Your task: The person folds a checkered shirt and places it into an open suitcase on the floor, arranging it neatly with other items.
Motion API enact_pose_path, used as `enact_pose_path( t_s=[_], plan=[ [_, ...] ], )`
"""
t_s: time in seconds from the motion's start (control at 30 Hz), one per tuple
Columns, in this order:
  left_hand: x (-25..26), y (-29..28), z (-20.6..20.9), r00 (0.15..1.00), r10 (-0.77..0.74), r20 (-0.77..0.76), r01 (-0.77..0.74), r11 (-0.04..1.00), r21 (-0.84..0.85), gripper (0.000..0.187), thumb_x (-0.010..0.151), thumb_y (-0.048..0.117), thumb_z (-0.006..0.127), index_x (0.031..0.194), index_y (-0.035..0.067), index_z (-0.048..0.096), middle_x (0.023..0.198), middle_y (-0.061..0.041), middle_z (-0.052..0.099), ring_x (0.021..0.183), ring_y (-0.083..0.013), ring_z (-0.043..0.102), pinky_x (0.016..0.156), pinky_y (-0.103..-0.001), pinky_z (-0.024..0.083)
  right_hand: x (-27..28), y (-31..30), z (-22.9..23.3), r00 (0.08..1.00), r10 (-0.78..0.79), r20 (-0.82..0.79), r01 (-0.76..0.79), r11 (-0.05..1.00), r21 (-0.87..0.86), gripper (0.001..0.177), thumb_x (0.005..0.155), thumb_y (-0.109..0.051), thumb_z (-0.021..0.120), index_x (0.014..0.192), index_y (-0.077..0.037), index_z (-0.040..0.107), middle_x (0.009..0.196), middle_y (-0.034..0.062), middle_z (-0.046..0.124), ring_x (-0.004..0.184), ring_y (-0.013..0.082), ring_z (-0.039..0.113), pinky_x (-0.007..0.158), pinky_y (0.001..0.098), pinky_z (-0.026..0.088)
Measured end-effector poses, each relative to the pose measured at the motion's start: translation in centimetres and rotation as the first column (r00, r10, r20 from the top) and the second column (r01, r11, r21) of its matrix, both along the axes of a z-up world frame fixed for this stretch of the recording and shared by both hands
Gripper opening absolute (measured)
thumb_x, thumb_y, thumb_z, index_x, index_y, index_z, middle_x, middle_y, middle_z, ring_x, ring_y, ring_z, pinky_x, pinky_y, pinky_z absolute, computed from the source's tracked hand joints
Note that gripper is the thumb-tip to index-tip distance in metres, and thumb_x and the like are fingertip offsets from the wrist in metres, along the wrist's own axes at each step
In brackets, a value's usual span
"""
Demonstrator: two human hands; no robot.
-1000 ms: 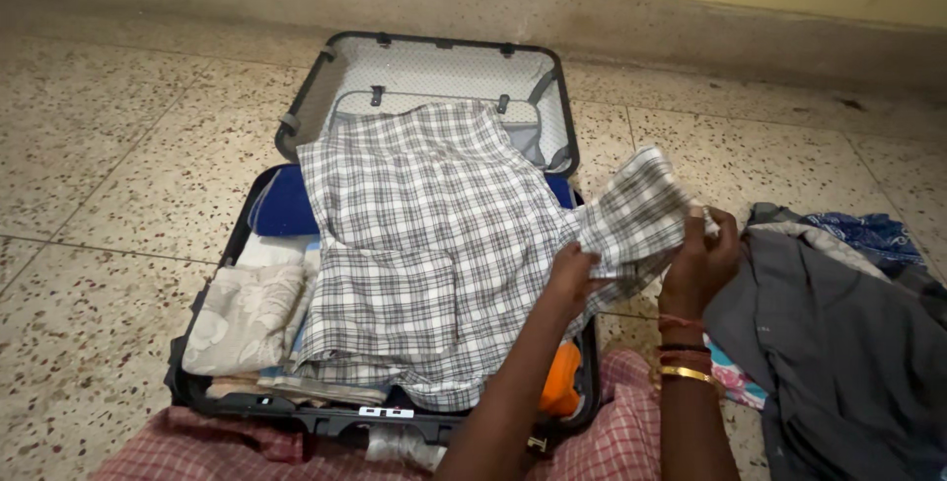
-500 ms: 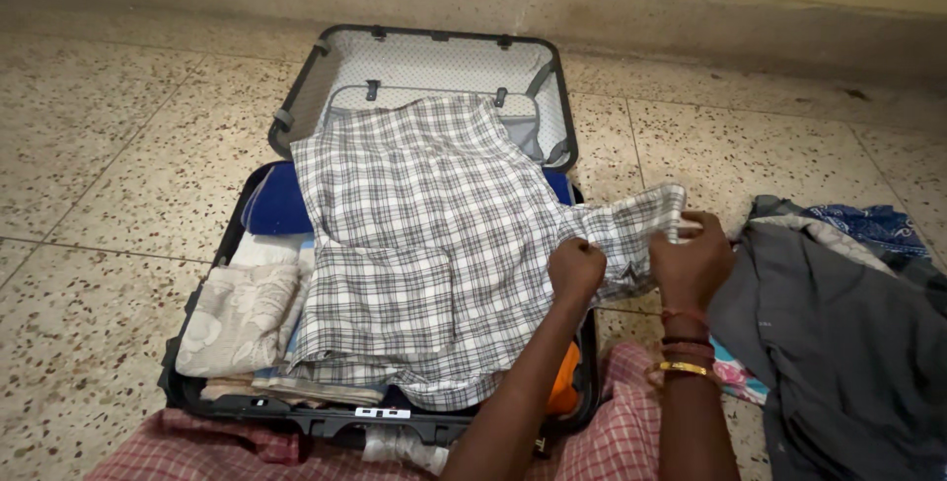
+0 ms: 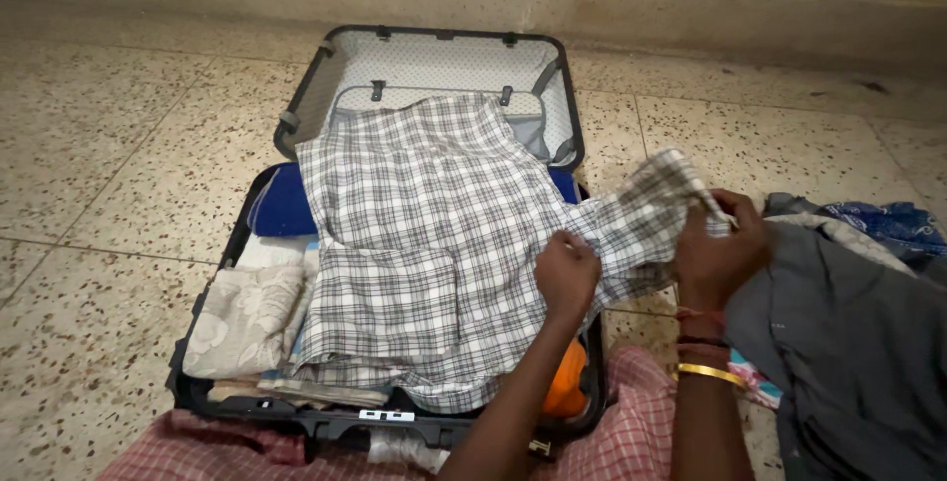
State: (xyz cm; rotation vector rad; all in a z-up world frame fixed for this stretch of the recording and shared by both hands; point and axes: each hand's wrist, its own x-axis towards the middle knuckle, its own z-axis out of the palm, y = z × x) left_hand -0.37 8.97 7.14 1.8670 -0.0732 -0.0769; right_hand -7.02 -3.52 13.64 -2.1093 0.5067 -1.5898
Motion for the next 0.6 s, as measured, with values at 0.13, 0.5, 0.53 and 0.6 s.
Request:
enact_pose_path(
  t_s=[0.13,0.5,0.53,0.6],
  plan=[
    [-0.9,0.9,-0.5,0.998,0.056,0.028,-0.051,0.986,-0.159,0.021,0.092,0.014,0.058,0.107,0.001,0.063,0.093,-0.021,0.073,0.086,-0.0327,0.072,0.077,-0.045,0.055,0.7,4.4,1.2,0.997,0.069,-0.019,-0.071,0.993,-0.095,0.018,0.087,0.001,0.079,0.105,0.002,0.073,0.100,0.0165,0.075,0.090,0.0284,0.075,0.083,0.0379,0.060],
    [0.4,7.0,0.9,0.721,-0.692,-0.037,-0.014,0.039,-0.999,0.082,0.103,0.074,0.035,0.130,-0.001,0.053,0.115,-0.013,0.058,0.107,-0.0283,0.059,0.098,-0.049,0.057,1.4,9.5,1.3,0.775,0.526,-0.350,-0.555,0.832,0.022,0.024,0.089,-0.009,0.075,0.113,-0.006,0.076,0.104,0.0125,0.079,0.091,0.0219,0.079,0.081,0.0307,0.065],
    [1.0,7.6,0.1,0.739,-0.669,-0.082,0.010,0.133,-0.991,0.069,0.104,0.064,0.042,0.130,0.001,0.054,0.114,-0.012,0.060,0.106,-0.0256,0.061,0.097,-0.046,0.057,1.4,10.3,1.2,0.732,0.563,-0.384,-0.594,0.803,0.044,0.026,0.087,-0.010,0.075,0.113,-0.006,0.076,0.105,0.0121,0.079,0.092,0.0220,0.080,0.080,0.0310,0.065],
    [2.4,8.7,-1.7,0.777,-0.608,-0.163,0.050,0.318,-0.947,0.045,0.107,0.043,0.055,0.128,0.004,0.056,0.112,-0.008,0.064,0.105,-0.0202,0.064,0.094,-0.039,0.057,1.0,11.2,1.5,0.628,0.646,-0.435,-0.677,0.728,0.103,0.030,0.085,-0.013,0.075,0.114,-0.006,0.076,0.105,0.0122,0.080,0.092,0.0226,0.080,0.080,0.0321,0.065]
  ],
)
